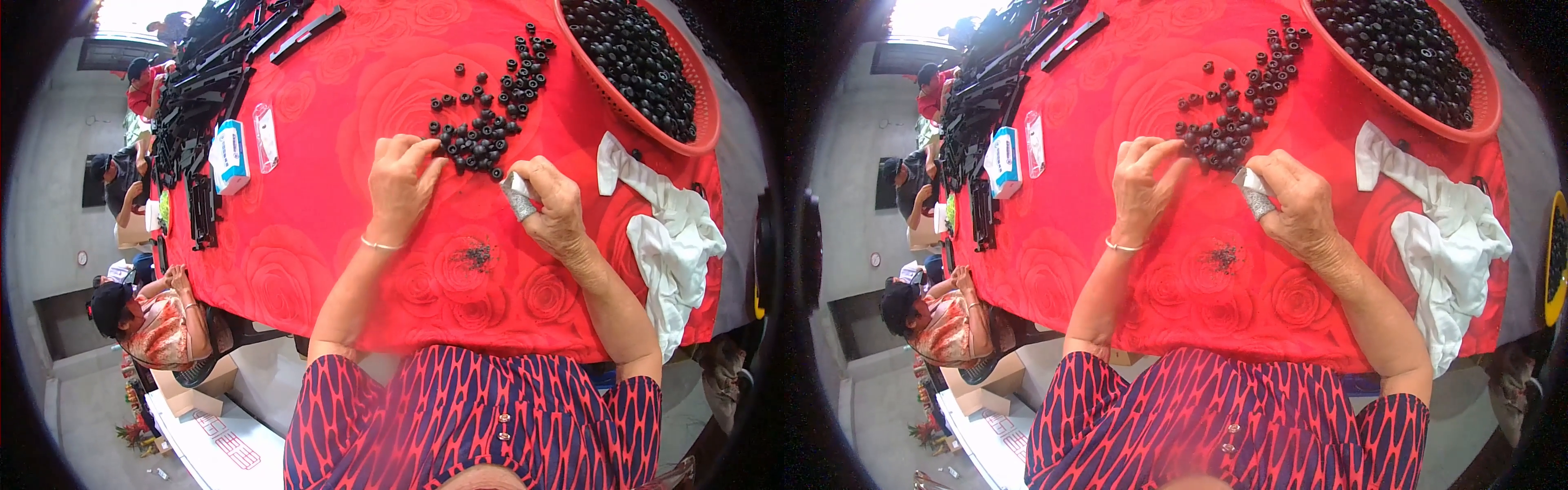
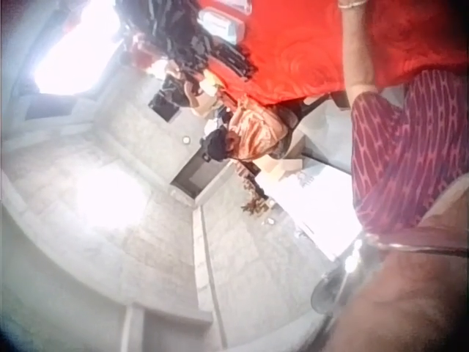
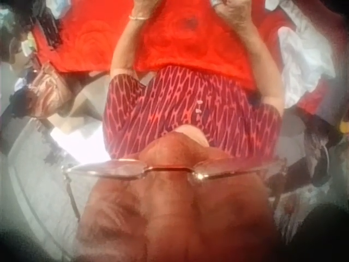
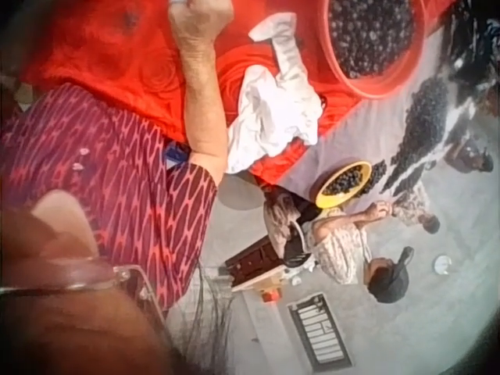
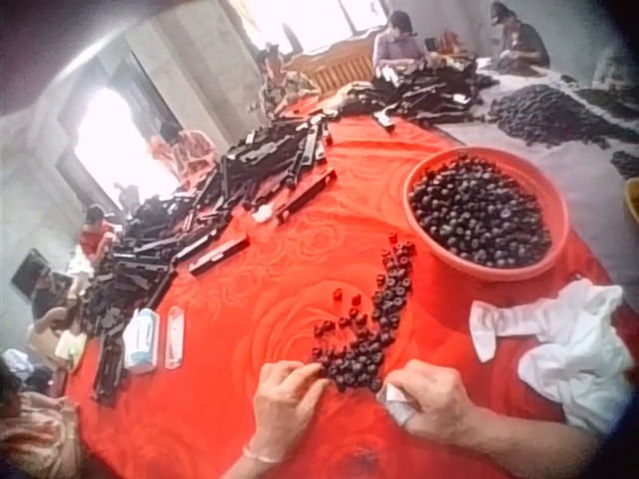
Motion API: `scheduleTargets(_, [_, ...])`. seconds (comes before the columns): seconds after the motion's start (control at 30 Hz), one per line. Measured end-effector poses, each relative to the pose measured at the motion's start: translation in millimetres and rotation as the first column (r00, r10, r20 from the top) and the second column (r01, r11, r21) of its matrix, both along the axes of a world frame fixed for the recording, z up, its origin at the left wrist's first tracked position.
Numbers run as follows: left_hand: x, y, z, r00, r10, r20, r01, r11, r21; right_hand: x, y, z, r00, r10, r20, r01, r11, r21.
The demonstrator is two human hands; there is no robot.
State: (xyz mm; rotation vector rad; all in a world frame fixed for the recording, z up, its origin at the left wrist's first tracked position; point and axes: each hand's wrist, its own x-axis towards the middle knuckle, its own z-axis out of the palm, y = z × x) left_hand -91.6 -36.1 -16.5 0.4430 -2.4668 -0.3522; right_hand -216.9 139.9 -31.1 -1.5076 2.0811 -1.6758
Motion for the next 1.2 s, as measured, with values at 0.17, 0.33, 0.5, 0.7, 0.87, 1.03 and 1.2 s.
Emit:
scheduleTargets(0.17, [-7,-3,-2,0.998,-0.008,0.070,0.008,1.000,-0.001,-1,2,0,1.000,0.008,-0.014,-0.007,1.000,0.023])
scheduleTargets(0.33, [7,17,4,0.992,-0.127,-0.010,0.118,0.884,0.453,-2,4,3,0.999,0.047,0.015,-0.046,0.998,-0.035])
scheduleTargets(0.5, [23,47,14,0.977,-0.074,-0.202,0.196,-0.089,0.977,8,7,19,0.965,0.217,0.149,-0.210,0.976,-0.067])
scheduleTargets(0.7, [28,58,0,0.948,0.028,-0.316,0.287,-0.494,0.821,13,3,11,0.958,0.259,0.123,-0.249,0.964,-0.091])
scheduleTargets(0.87, [35,61,2,0.954,0.028,-0.299,0.279,-0.453,0.847,17,3,15,0.964,0.266,0.011,-0.263,0.959,-0.104])
scheduleTargets(1.03, [36,65,4,0.971,0.066,-0.231,0.234,-0.482,0.844,18,4,17,0.954,0.218,-0.206,-0.242,0.965,-0.101])
scheduleTargets(1.2, [37,58,2,0.979,-0.003,-0.203,0.178,-0.474,0.862,20,3,13,0.945,0.233,-0.229,-0.257,0.963,-0.080])
